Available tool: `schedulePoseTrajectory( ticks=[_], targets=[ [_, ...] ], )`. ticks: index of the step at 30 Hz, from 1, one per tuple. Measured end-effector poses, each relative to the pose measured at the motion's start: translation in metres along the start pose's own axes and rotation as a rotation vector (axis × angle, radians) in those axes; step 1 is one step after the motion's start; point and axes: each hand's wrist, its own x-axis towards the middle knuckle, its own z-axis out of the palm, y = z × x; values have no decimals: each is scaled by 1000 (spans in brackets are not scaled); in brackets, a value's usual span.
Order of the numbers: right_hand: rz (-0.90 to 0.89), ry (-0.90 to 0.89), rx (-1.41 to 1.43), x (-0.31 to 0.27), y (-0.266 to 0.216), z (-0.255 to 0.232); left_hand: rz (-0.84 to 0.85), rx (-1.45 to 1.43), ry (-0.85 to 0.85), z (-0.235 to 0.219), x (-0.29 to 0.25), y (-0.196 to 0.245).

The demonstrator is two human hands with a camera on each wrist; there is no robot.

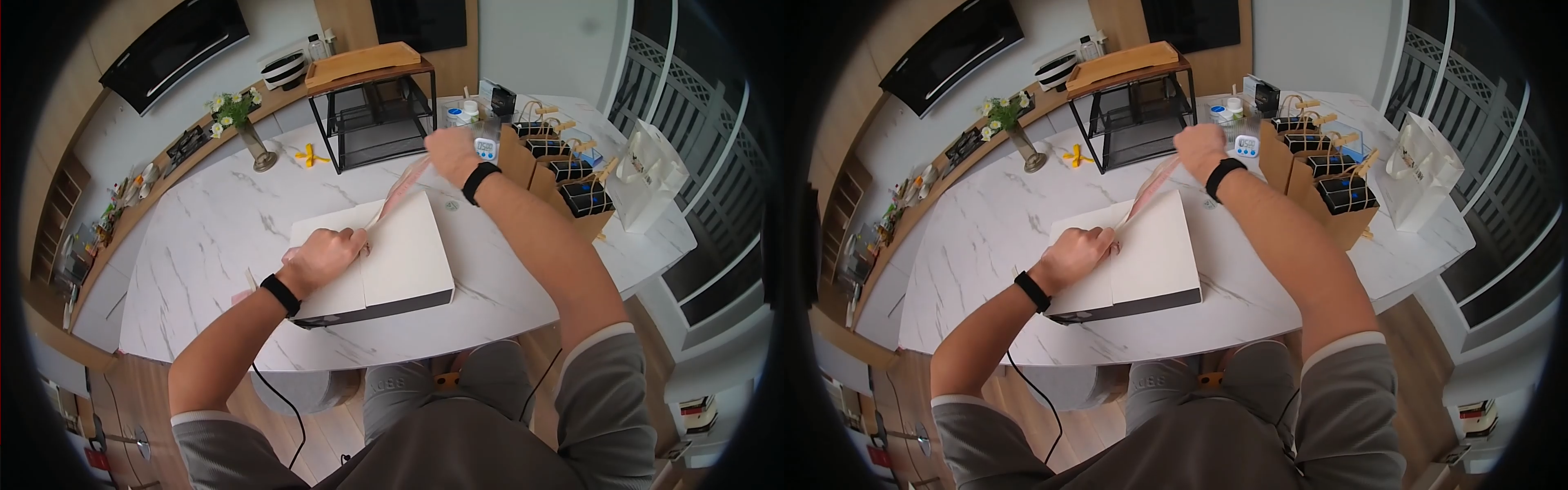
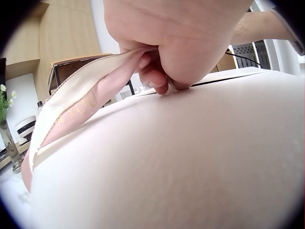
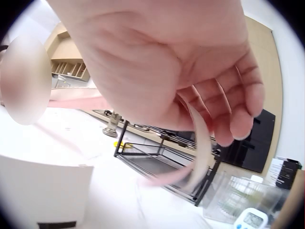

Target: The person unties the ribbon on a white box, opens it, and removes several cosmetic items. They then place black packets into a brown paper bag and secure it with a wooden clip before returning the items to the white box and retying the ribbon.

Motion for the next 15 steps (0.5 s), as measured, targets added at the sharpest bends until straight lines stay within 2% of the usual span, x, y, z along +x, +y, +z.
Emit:
schedulePoseTrajectory(
  ticks=[2,3,5,6,9,10,11,13,14,15],
  targets=[
    [178,-167,-22,-3,11,5,-11,-14,6,1,0,-2],
    [177,-167,-24,-5,10,9,-18,-27,12,1,0,-2],
    [116,-366,-161,-25,-3,-3,-74,-87,9,-7,-2,-1],
    [54,-426,-40,-36,-12,-24,-128,-146,3,-9,-2,0],
    [-334,-109,289,-33,-45,12,-155,-195,-18,0,-3,-7],
    [-466,-12,406,-39,-64,4,-158,-196,-22,1,-3,-7],
    [-470,-13,409,-44,-80,-2,-173,-202,-24,2,-4,-6],
    [-607,-47,599,-49,-104,-15,-194,-204,-27,0,-5,-4],
    [-611,-45,602,-48,-107,-21,-220,-234,-27,-2,-6,-2],
    [-619,-115,583,-47,-109,-28,-246,-265,-26,-4,-7,-1]
  ],
)
